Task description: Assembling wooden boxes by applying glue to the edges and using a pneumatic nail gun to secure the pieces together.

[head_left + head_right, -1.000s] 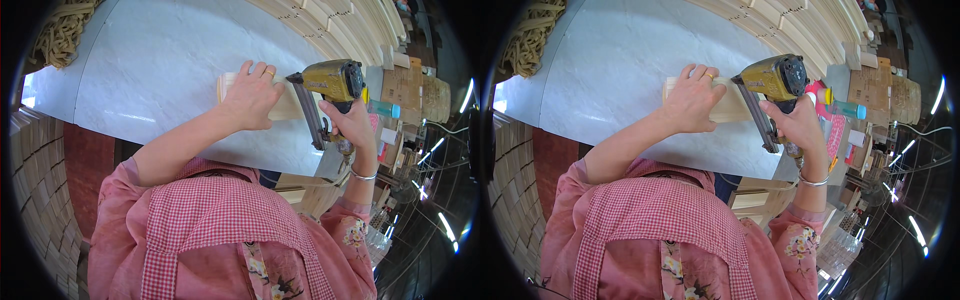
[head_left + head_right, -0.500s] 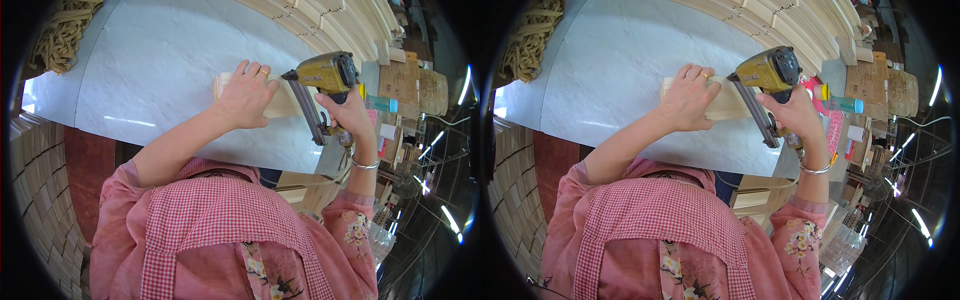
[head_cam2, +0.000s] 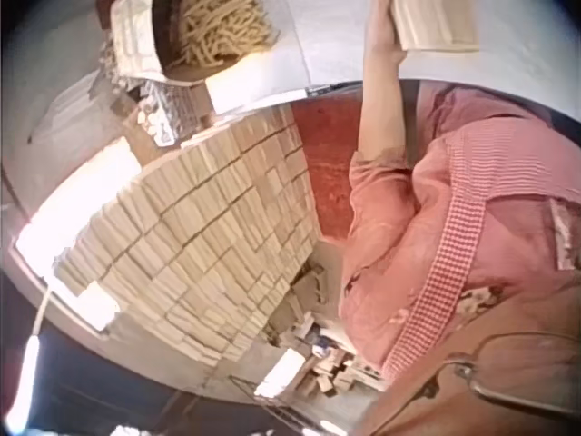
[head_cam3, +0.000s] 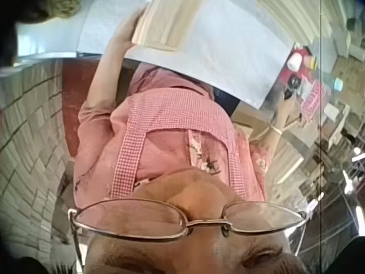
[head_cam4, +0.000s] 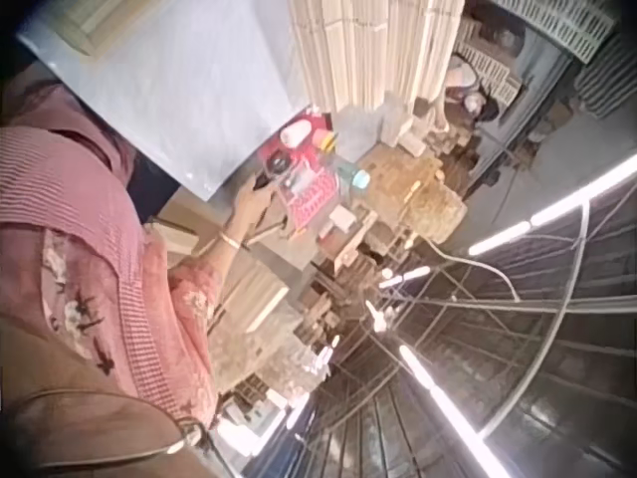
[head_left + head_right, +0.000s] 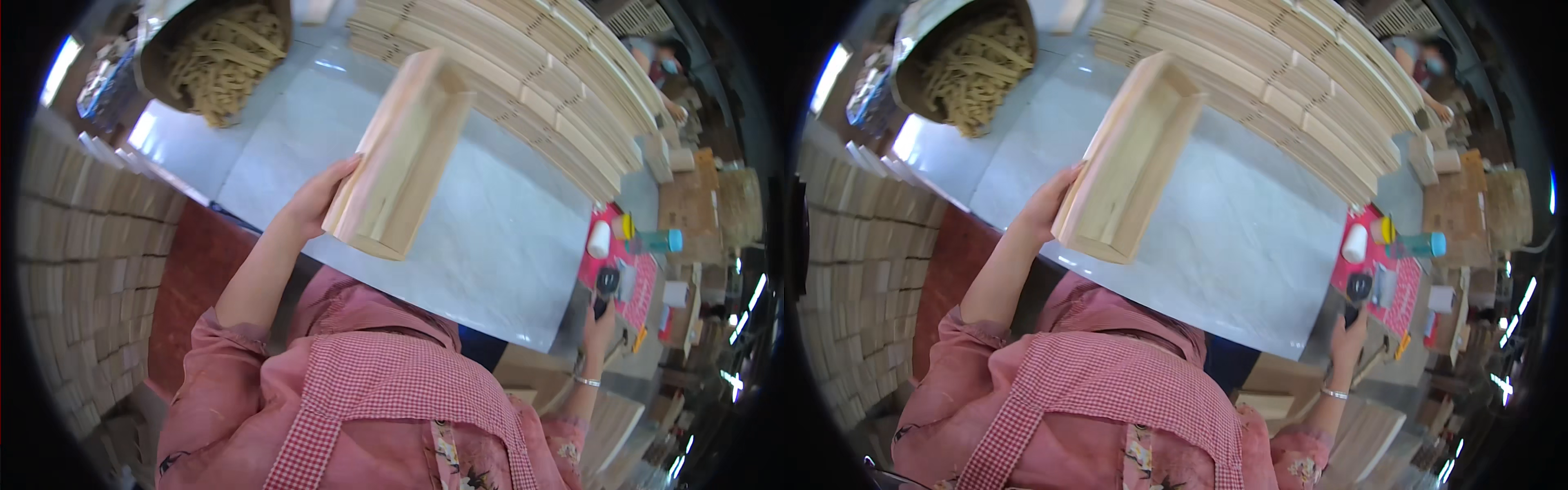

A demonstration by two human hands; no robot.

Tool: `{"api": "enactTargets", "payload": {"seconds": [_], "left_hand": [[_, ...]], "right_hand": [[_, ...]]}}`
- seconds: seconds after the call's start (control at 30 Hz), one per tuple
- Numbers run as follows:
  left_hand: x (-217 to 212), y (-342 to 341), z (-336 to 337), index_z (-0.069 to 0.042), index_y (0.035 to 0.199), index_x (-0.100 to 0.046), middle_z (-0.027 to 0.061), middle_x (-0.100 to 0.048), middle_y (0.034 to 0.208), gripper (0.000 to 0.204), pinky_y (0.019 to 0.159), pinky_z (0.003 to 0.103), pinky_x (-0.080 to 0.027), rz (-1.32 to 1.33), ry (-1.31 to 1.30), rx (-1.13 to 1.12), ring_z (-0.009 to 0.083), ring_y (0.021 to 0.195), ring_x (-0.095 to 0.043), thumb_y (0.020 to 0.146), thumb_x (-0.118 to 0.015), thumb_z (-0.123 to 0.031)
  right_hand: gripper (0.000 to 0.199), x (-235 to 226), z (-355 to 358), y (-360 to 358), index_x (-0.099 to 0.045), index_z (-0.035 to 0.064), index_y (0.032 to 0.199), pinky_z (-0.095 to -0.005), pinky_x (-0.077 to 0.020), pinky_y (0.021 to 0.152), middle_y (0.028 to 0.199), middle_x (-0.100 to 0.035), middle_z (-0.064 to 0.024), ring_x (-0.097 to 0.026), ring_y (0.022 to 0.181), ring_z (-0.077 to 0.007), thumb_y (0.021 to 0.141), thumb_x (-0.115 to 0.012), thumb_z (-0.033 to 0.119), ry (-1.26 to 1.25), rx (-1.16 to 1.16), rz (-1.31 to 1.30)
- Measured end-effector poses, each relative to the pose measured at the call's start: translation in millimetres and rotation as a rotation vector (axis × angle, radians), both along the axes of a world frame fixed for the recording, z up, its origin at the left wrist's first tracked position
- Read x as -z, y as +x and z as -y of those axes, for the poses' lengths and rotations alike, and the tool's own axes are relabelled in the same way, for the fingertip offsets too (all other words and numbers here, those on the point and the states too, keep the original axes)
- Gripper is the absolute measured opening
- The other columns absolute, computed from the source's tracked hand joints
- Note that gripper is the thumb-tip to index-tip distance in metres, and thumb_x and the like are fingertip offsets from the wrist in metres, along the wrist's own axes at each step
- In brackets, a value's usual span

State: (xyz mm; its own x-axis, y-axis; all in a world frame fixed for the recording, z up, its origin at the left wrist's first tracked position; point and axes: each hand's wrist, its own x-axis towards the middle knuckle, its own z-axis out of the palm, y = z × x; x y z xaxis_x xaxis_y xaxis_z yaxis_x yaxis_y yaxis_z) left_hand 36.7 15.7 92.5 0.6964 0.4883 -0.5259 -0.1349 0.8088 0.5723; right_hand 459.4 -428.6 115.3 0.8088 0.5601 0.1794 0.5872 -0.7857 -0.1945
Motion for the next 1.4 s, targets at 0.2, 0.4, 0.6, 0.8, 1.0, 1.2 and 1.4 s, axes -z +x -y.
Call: {"api": "enactTargets", "payload": {"seconds": [0.2, 0.4, 0.6, 0.8, 1.0, 1.2, 1.4], "left_hand": [[24, -85, 7, -0.002, 0.131, -0.061, 0.0153, -0.064, 0.128, 0.044, 0.099, 0.035, -0.049, -0.481, 0.77, -0.281, 0.0252, 0.113, -0.062, 0.092, -0.067, -0.02], [8, -71, 77, -0.006, 0.117, -0.064, 0.016, -0.064, 0.121, 0.044, 0.105, 0.057, -0.041, -1.059, 1.803, -0.182, 0.0325, 0.112, -0.062, 0.078, -0.075, -0.023], [39, -49, 80, -0.014, 0.101, -0.062, 0.005, -0.068, 0.096, 0.019, 0.083, 0.049, -0.048, -1.45, 1.869, 0.198, 0.0293, 0.09, -0.064, 0.082, -0.061, -0.011], [-96, -112, 135, -0.008, 0.099, -0.059, 0.012, -0.064, 0.098, 0.019, 0.077, 0.043, -0.05, -1.29, 1.83, -0.223, 0.0343, 0.087, -0.062, 0.081, -0.061, -0.006], [-246, -261, 180, -0.013, 0.099, -0.066, 0.0041, -0.066, 0.091, 0.031, 0.085, 0.041, -0.043, -1.702, 2.348, -1.301, 0.0295, 0.091, -0.056, 0.071, -0.061, 0.0], [-398, -599, 286, 0.003, 0.112, -0.059, 0.0286, -0.059, 0.116, 0.04, 0.095, 0.049, -0.048, -2.997, 1.234, -1.523, 0.0471, 0.109, -0.054, 0.074, -0.064, -0.009], [-468, -747, 322, 0.003, 0.115, -0.061, 0.0279, -0.06, 0.118, 0.043, 0.096, 0.048, -0.048, -3.242, 0.39, -1.345, 0.0464, 0.11, -0.055, 0.072, -0.059, -0.004]], "right_hand": [[0.064, 66, 62, 32, -0.045, 0.0014, 0.147, -0.0498, -0.0542, 0.084, 0.116, -0.068, -0.0263, -0.067, 0.1, -0.0452, 0.089, -0.067, 0.014, -0.252, 0.245, 0.128], [0.057, 90, 54, 44, -0.051, 0.0015, 0.141, -0.0485, -0.0529, 0.089, 0.12, -0.066, -0.0269, -0.066, 0.102, -0.045, 0.09, -0.068, 0.019, -0.136, 0.317, 0.162], [0.047, 137, 64, 138, -0.058, -0.0035, 0.133, -0.0433, -0.0518, 0.092, 0.121, -0.065, -0.0258, -0.064, 0.106, -0.0396, 0.093, -0.066, 0.019, 0.288, -0.216, 0.319], [0.038, 109, -115, 38, -0.068, -0.0062, 0.113, -0.0438, -0.0532, 0.087, 0.101, -0.069, -0.0265, -0.066, 0.09, -0.0398, 0.088, -0.072, 0.023, 0.555, -0.257, 0.231], [0.047, 82, -220, -59, -0.056, -0.0052, 0.134, -0.0394, -0.0522, 0.089, 0.122, -0.063, -0.0242, -0.063, 0.103, -0.0351, 0.092, -0.065, 0.014, 0.539, -0.553, -0.025], [0.048, 76, -273, -110, -0.062, -0.0073, 0.127, -0.0427, -0.0532, 0.09, 0.112, -0.067, -0.0278, -0.067, 0.095, -0.038, 0.09, -0.07, 0.022, 0.59, -0.737, -0.052], [0.051, 87, -318, -128, -0.059, -0.0083, 0.13, -0.0425, -0.0535, 0.09, 0.117, -0.066, -0.0285, -0.066, 0.097, -0.0379, 0.09, -0.068, 0.022, 0.479, -0.808, 0.041]]}}
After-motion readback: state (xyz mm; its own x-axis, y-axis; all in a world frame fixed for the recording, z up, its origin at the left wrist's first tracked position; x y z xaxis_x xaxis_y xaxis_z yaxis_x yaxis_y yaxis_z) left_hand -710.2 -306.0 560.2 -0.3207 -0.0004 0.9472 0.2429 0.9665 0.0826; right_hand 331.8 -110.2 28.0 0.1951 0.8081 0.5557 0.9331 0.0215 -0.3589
